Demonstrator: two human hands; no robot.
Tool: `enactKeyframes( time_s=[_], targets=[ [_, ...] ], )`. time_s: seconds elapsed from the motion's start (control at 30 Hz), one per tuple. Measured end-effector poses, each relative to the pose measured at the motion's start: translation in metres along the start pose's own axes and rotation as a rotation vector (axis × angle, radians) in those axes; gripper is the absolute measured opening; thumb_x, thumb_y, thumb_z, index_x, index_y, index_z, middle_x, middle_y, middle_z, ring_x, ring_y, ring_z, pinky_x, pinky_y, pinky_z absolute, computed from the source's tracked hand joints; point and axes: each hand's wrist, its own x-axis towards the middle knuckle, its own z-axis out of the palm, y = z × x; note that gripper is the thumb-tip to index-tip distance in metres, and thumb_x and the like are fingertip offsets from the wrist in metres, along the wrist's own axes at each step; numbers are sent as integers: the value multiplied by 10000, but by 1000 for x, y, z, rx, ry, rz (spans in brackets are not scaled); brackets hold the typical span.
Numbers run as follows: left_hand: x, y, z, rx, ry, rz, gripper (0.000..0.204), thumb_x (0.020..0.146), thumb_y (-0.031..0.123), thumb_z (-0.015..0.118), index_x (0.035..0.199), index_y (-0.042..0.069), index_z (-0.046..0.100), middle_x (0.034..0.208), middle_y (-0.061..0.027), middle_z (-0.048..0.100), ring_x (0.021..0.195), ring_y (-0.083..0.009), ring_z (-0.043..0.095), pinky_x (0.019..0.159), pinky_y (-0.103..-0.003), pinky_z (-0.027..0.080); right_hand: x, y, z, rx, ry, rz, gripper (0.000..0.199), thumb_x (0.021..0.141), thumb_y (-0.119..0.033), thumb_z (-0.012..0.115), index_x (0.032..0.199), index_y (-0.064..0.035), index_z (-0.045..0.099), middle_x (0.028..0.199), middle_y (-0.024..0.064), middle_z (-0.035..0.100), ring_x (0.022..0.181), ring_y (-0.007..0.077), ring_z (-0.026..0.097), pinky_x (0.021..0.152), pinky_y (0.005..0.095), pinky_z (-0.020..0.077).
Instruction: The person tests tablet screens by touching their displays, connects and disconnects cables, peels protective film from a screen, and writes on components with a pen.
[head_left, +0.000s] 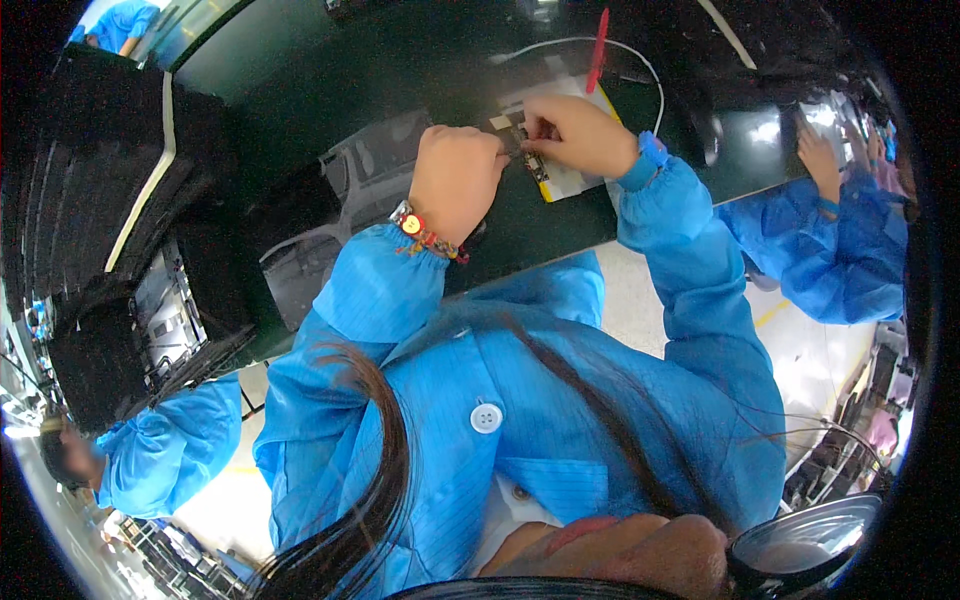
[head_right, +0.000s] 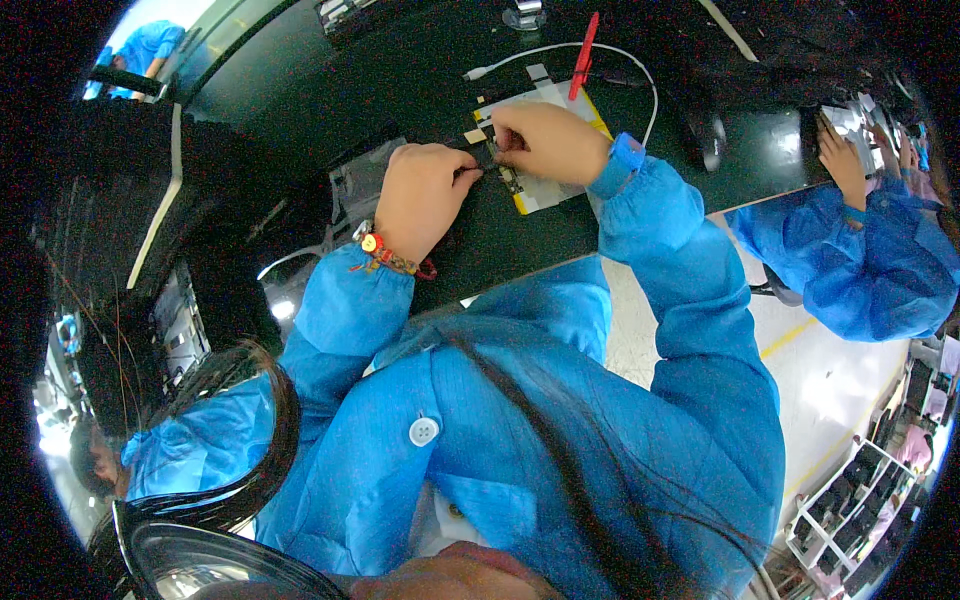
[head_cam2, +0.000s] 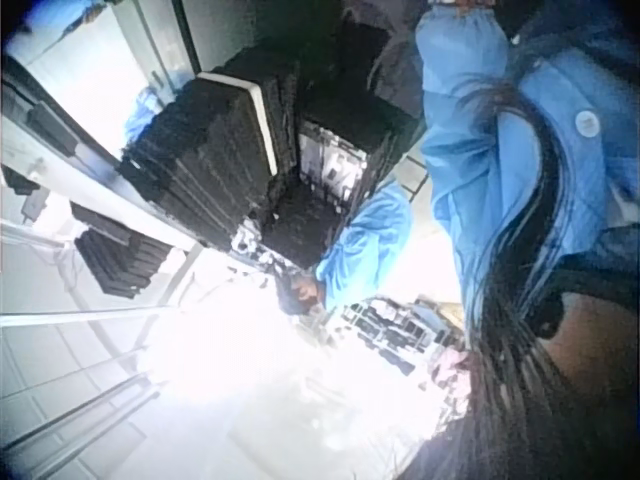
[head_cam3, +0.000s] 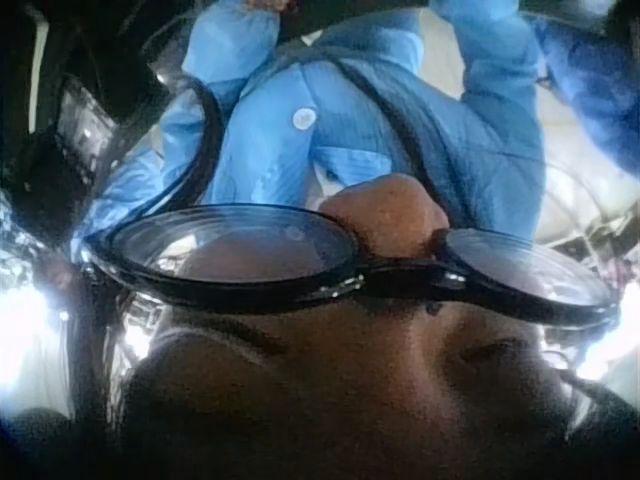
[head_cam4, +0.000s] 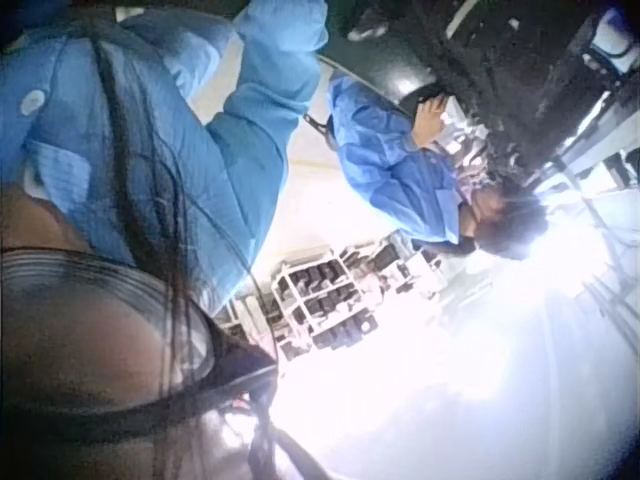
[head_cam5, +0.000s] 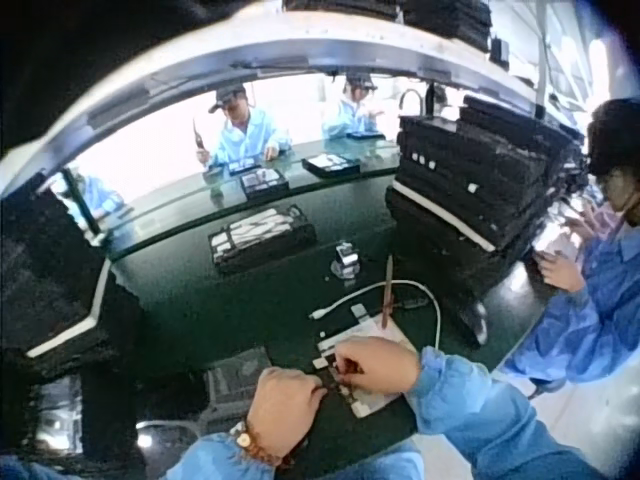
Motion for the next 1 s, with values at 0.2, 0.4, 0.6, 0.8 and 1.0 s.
enactKeyframes(
  time_s=[0.2,0.4,0.6,0.8,1.0],
  targets=[
    [-2,0,-2,-8,1,3,125,725,189,620,753,73,657,733,-100,619,717,-280,583,678,-394,431,-1,-2,-3,165,6,155,225,711,-149,692,736,-38,499,635,74,501,569,183,488,524,313,399],
    [0,3,-16,8,-118,-14,187,731,214,635,838,61,648,790,-120,619,788,-293,581,749,-398,435,7,-7,-6,70,-60,196,219,685,-150,713,756,-42,537,666,76,546,609,176,537,540,317,421],
    [8,-28,-66,9,81,100,390,771,282,636,1091,69,564,1067,-147,556,1030,-320,497,902,-387,393,31,-14,-19,-68,-32,137,260,690,-276,698,799,-56,611,764,116,600,703,281,580,646,375,470],
    [-23,-80,-57,121,-68,-217,490,764,424,605,1018,5,593,947,-186,587,920,-346,546,829,-401,426,39,-8,-4,-135,8,-239,270,710,-292,681,865,-74,646,801,109,590,785,280,561,708,360,452],
    [-20,-40,-57,106,-163,-289,423,787,337,612,1042,1,573,1006,-180,568,936,-342,539,837,-380,428,22,1,-25,221,-44,-64,262,777,-254,635,932,-44,651,730,68,590,671,198,554,639,319,449]
  ],
)
